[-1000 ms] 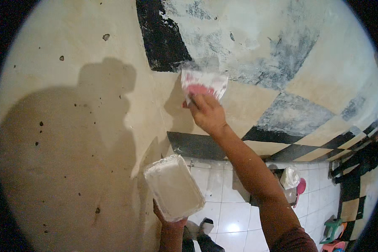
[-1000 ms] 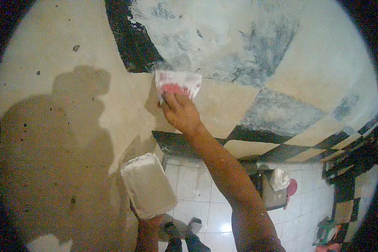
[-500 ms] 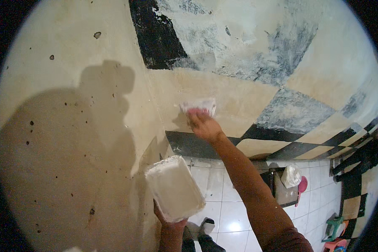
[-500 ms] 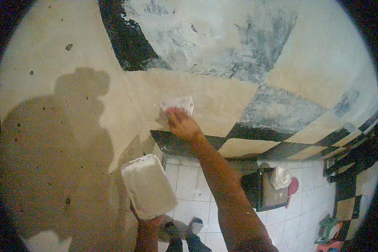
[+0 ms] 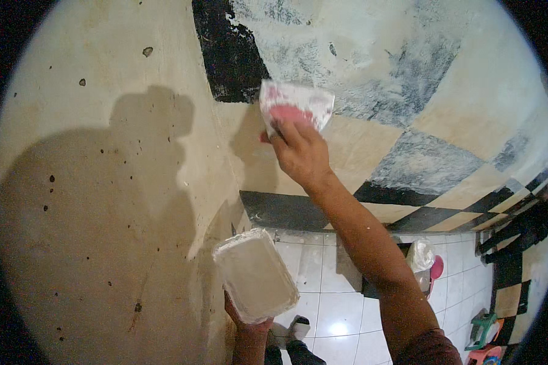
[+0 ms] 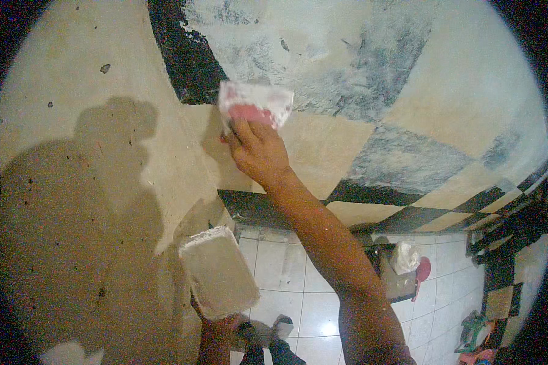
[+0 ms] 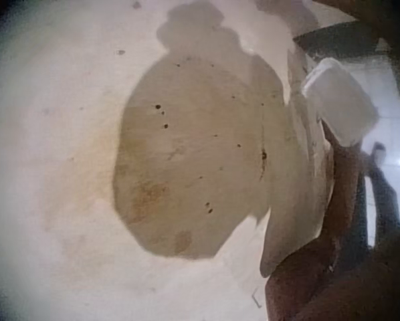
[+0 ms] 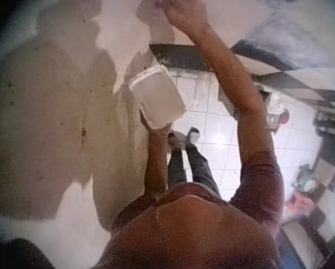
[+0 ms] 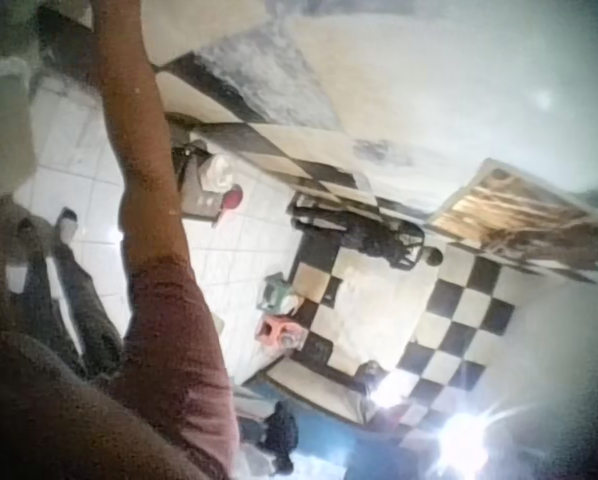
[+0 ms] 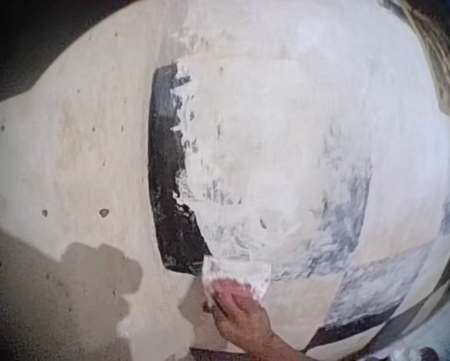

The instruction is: The person applies white putty from a container onto a wall using a scraper. They move the scraper across the surface to spread the substance over different colored sections of the wall.

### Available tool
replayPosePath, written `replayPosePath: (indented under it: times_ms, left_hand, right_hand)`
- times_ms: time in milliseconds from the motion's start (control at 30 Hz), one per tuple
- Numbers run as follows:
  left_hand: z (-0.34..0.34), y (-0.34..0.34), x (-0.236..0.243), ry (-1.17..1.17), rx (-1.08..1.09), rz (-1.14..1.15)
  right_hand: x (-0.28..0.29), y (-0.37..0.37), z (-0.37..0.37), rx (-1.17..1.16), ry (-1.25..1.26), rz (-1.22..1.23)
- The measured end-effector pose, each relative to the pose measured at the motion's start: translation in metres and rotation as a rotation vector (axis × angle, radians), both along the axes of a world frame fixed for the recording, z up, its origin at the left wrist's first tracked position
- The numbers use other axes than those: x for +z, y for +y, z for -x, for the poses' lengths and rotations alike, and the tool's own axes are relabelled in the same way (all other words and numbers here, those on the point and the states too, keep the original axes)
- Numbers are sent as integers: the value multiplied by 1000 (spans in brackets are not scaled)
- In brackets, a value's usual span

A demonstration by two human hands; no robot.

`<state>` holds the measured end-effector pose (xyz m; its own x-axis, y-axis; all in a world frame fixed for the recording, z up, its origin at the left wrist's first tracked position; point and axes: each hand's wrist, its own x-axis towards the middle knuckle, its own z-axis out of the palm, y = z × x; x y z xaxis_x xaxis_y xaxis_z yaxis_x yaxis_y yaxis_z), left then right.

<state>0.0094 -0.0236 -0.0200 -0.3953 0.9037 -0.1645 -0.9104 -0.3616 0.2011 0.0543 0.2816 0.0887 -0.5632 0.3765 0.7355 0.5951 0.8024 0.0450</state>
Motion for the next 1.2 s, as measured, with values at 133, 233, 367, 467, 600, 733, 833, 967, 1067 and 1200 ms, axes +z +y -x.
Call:
replayPosePath:
  times_ms: [133,233,367,467,600,733,833,967,1067,1200]
  left_hand:
    - [-5,6,1,74,-33,22]
    - [-1,5,-4,63,-34,15]
    - [2,-2,-10,62,-15,30]
    - [-3,-1,-8,66,-32,34]
    - [-11,2,-5,67,-68,34]
    - [-17,8,-7,64,-111,28]
    - [-10,1,-11,72,-80,51]
    - [-11,-2,-10,72,-80,64]
    - [-19,2,-9,65,-112,65]
    - [-24,3,-11,61,-135,70]
  right_hand:
    - [-134,14,-65,53,-168,-175]
    - [-170,-14,-82,74,-203,-45]
    - [-82,-42,-66,84,-72,-62]
    - [-17,-20,-68,59,7,-190]
    - [-66,15,-102,-52,-116,-123]
    - [-139,3,-159,-68,-384,-194]
    - [-72,-35,-138,37,-132,-222]
    - [-3,-16,-130,-219,-37,-248]
    - [-68,18,-154,-219,-143,-169]
    - [-182,0,-198,-119,-437,-29]
